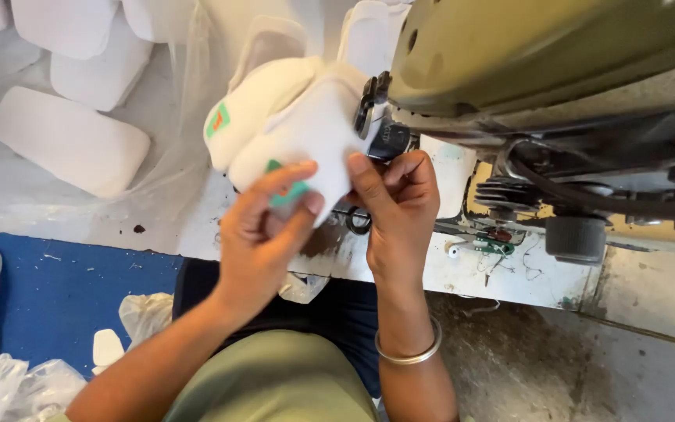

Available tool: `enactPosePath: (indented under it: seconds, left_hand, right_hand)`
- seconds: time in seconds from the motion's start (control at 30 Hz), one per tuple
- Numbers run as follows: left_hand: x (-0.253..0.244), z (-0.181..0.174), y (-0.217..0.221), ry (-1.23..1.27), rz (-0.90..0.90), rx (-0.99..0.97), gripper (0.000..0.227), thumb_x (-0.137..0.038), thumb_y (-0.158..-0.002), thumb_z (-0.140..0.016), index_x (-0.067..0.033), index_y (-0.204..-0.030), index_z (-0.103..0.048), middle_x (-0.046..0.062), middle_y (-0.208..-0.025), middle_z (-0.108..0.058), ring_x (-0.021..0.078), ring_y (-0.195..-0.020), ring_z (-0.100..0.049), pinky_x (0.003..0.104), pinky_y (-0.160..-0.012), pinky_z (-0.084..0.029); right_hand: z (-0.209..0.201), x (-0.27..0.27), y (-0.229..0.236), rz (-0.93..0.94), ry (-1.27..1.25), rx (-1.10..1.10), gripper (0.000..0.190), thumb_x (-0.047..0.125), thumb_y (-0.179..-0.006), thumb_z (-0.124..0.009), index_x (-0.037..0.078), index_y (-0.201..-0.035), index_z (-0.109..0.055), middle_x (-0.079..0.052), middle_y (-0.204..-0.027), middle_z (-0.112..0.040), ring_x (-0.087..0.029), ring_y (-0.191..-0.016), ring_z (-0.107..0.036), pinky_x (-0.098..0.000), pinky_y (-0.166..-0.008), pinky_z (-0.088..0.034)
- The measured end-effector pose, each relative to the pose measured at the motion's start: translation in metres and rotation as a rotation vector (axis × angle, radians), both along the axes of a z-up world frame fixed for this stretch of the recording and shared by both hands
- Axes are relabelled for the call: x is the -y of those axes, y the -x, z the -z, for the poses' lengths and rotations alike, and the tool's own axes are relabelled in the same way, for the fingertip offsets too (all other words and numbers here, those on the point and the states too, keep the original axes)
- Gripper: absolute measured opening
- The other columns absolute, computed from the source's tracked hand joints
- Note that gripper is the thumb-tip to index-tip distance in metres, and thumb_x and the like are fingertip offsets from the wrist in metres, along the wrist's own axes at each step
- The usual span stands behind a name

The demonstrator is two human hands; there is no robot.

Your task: The person operates a sewing machine to stitch white shoe parts, repeatedly picking up pieces from a pile, guiding them under the needle, and placing the finished items aside. The person also briefly adjusts the machine and removes a thread.

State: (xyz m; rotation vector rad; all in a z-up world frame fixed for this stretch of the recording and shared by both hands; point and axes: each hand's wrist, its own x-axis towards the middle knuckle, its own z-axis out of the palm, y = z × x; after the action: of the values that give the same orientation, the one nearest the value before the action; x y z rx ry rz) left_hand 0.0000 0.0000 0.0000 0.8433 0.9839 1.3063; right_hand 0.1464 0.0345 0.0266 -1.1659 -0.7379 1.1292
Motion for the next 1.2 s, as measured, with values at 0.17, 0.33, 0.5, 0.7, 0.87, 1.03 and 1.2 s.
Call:
enactPosePath:
  seconds: [0.17, 0.33, 0.5, 0.7, 0.87, 1.03, 1.2]
  left_hand:
    - [-0.008, -0.01, -0.015, -0.045, -0.019, -0.074, 0.041, 0.002, -0.097, -0.073, -0.0071, -0.137, -0.065, -0.012, -0.09, -0.047, -0.0057, -0.06, -0.03, 0.015, -0.051, -0.023]
    - [-0.026, -0.02, -0.018, -0.06, 0.027, 0.043, 0.045, 0.001, -0.1, -0.071, -0.0066, -0.143, -0.061, -0.01, -0.099, -0.055, -0.0045, -0.065, -0.031, 0.016, -0.054, -0.024]
    - [-0.054, -0.033, -0.005, -0.091, 0.129, -0.114, 0.044, -0.015, -0.103, -0.07, -0.0087, -0.145, -0.06, -0.011, -0.102, -0.054, -0.0031, -0.068, -0.035, 0.016, -0.055, -0.027]
    - [-0.086, -0.028, 0.023, -0.069, 0.291, -0.055, 0.047, -0.02, -0.103, -0.069, -0.0109, -0.148, -0.059, -0.004, -0.09, -0.059, 0.0015, -0.066, -0.051, 0.02, -0.058, -0.047]
    - [-0.063, 0.001, 0.1, -0.246, -0.035, -0.604, 0.041, -0.009, -0.105, -0.064, -0.0097, -0.146, -0.061, 0.004, -0.108, -0.068, 0.014, -0.089, -0.064, 0.029, -0.079, -0.055]
    - [-0.036, 0.024, 0.192, -0.372, -0.275, -1.498, 0.064, -0.014, -0.08, -0.076, 0.0073, -0.137, -0.056, 0.033, -0.127, -0.06, 0.0483, -0.114, -0.057, 0.051, -0.096, -0.046]
    - [-0.007, 0.037, 0.213, -0.245, -0.249, -1.249, 0.04, -0.002, -0.1, -0.069, 0.0003, -0.139, -0.059, 0.024, -0.134, -0.066, 0.0412, -0.124, -0.061, 0.046, -0.105, -0.049]
  right_hand:
    - [0.001, 0.005, -0.005, 0.008, -0.036, -0.029, 0.035, 0.003, -0.094, -0.08, 0.011, -0.088, -0.047, -0.002, -0.084, -0.066, -0.01, -0.075, -0.065, -0.0255, -0.066, -0.058]
    - [0.003, 0.028, -0.055, 0.008, -0.1, 0.173, 0.027, -0.009, -0.092, -0.076, 0.011, -0.094, -0.057, -0.01, -0.098, -0.075, -0.013, -0.09, -0.073, -0.0251, -0.08, -0.062]
    - [-0.02, 0.051, -0.2, 0.966, -0.521, 1.507, 0.032, 0.013, -0.1, -0.083, 0.002, -0.11, -0.055, -0.01, -0.102, -0.065, -0.02, -0.09, -0.058, -0.0316, -0.082, -0.054]
    - [0.037, 0.075, -0.232, 0.912, -0.427, 1.703, 0.032, 0.01, -0.112, -0.066, -0.001, -0.133, -0.044, -0.016, -0.13, -0.049, -0.027, -0.123, -0.052, -0.042, -0.11, -0.044]
    - [0.059, 0.09, -0.296, 0.934, -0.482, 1.528, 0.028, 0.012, -0.116, -0.07, -0.003, -0.129, -0.05, -0.015, -0.126, -0.056, -0.024, -0.119, -0.06, -0.0376, -0.104, -0.053]
    - [0.051, 0.088, -0.252, 0.874, -0.63, 1.251, 0.03, 0.013, -0.11, -0.067, -0.01, -0.122, -0.052, -0.024, -0.118, -0.061, -0.031, -0.105, -0.065, -0.038, -0.093, -0.062]
    - [0.026, 0.074, -0.057, 0.108, -0.495, 0.91, 0.026, 0.018, -0.112, -0.075, 0.009, -0.127, -0.056, -0.009, -0.114, -0.066, -0.018, -0.098, -0.066, -0.0279, -0.085, -0.06]
